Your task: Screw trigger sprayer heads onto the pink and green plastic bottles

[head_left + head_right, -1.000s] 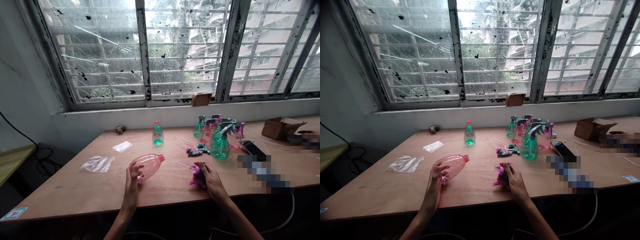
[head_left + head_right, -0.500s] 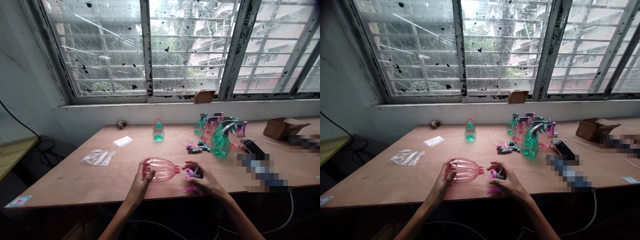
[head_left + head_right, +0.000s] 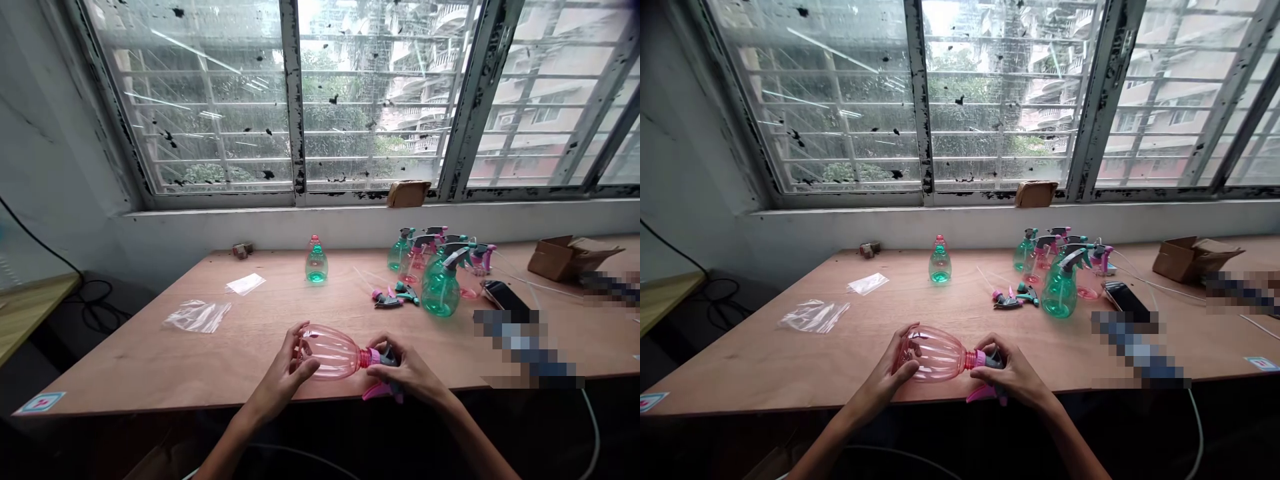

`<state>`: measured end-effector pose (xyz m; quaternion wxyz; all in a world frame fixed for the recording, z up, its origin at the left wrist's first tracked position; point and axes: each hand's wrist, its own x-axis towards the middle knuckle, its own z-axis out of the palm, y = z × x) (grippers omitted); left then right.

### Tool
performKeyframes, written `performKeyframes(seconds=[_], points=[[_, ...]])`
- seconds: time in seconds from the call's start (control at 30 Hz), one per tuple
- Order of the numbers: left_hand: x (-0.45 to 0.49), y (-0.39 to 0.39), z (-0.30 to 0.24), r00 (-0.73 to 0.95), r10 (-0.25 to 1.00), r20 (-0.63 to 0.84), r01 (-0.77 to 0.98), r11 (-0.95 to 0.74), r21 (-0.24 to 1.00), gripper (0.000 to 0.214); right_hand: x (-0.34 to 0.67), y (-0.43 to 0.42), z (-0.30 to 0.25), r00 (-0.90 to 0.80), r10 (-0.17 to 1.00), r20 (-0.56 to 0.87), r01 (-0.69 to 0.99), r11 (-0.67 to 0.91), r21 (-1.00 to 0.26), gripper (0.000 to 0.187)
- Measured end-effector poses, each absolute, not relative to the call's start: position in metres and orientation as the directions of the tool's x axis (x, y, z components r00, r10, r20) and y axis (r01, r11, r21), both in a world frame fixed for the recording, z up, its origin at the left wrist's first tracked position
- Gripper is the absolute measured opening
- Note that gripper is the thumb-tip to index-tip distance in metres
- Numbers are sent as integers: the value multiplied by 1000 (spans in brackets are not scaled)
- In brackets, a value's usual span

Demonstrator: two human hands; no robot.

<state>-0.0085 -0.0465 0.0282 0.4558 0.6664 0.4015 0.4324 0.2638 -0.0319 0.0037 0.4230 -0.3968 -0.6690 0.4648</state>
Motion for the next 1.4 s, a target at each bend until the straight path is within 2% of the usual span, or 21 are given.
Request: performKeyframes(seconds=[0.1,0.13,0.27,0.43,0.57,0.73,0.87,1.13,1.2,1.3,1.4], points=[[-12,-44,24,336,918,211,113,-261,959,64,265,-29,2,-268,947,178,62,201,-978,55],[-13,-44,23,351,912,213,110,-265,958,65,266,-28,0,-254,952,172,52,191,-980,57],[-13,-46,21,371,907,201,120,-261,958,71,270,-27,-4,-247,959,142,69,164,-984,39],[-11,-50,27,384,907,171,91,-221,971,73,274,-33,2,-320,941,108,6,115,-993,41],[-9,-50,30,403,899,174,50,-212,976,77,276,-35,4,-351,932,93,51,118,-992,37],[-11,-48,28,455,853,257,103,-337,936,94,273,-33,1,-303,936,182,126,228,-966,35],[-14,-45,27,458,845,277,163,-387,908,91,270,-35,1,-300,933,197,132,246,-960,32],[-9,-46,27,445,872,202,137,-289,947,97,269,-33,-1,-259,948,185,81,213,-974,36],[-9,-44,28,417,890,182,125,-254,959,89,267,-32,2,-251,945,210,86,237,-968,36],[-10,-37,27,339,924,180,111,-229,967,67,258,-30,6,-251,932,261,126,299,-946,34],[-12,-30,24,299,937,184,96,-221,971,61,248,-28,8,-262,918,297,159,345,-925,34]])
